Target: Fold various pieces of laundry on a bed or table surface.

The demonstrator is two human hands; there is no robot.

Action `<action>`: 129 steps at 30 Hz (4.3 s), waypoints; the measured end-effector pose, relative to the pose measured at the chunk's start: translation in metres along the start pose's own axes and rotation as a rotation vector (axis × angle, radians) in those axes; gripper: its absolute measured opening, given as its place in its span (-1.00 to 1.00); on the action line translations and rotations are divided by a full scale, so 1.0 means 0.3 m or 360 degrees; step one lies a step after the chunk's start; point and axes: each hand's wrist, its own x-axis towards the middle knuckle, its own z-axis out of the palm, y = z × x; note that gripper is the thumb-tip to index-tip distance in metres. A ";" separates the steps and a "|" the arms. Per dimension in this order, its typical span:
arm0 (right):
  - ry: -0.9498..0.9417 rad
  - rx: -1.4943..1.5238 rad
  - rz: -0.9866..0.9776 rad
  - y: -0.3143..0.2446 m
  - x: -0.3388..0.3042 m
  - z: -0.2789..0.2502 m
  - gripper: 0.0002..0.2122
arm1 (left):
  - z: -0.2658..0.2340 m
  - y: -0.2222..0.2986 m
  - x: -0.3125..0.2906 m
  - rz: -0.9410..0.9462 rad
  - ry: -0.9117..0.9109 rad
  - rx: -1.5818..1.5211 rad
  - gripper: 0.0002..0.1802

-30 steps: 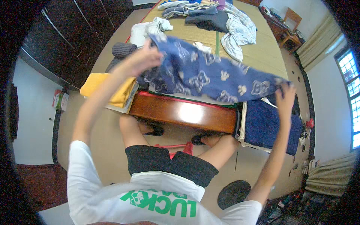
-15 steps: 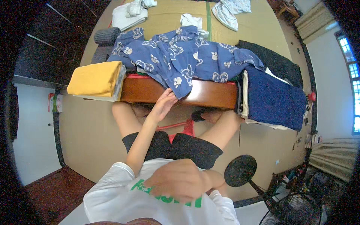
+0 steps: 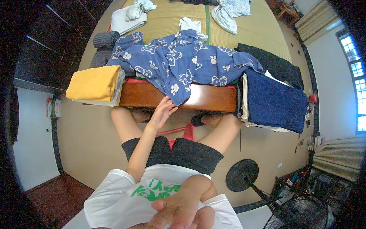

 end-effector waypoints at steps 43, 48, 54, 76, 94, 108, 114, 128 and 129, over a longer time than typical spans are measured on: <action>-0.0304 -0.3479 0.0508 0.000 0.248 -0.639 -0.65 | 0.184 -0.033 -0.083 0.0835 -0.0381 0.1331 -0.29; -0.0061 -0.3737 0.1199 -0.041 0.197 -0.871 -0.77 | 0.188 -0.091 -0.127 0.0678 -0.0444 0.1968 -0.42; 0.0292 -0.3141 0.0998 -0.088 0.221 -0.810 -0.75 | 0.070 -0.054 -0.119 0.0642 0.0169 0.2725 -0.61; 0.0860 -0.1955 0.0926 -0.045 0.239 -0.706 -0.81 | -0.224 -0.021 0.001 0.0687 0.1045 0.1991 -0.57; 0.0915 -0.1601 0.0008 -0.024 0.271 -0.562 -0.61 | 0.242 0.363 -0.174 0.0417 -0.0357 0.0374 -0.32; 0.0699 -0.1936 0.0510 -0.026 0.260 -0.524 -0.58 | 0.256 0.323 -0.175 0.1107 0.0340 0.1287 -0.81; 0.0619 -0.2131 0.0614 -0.016 0.248 -0.534 -0.59 | 0.348 0.273 -0.193 0.0920 0.0454 0.1081 -0.86; 0.0480 -0.2774 0.0795 0.021 0.235 -0.525 -0.64 | 0.384 0.236 -0.190 0.1293 0.0456 0.2182 -0.88; 0.0437 -0.2979 0.0711 0.023 0.231 -0.531 -0.65 | 0.383 0.235 -0.189 0.1297 0.0431 0.2194 -0.88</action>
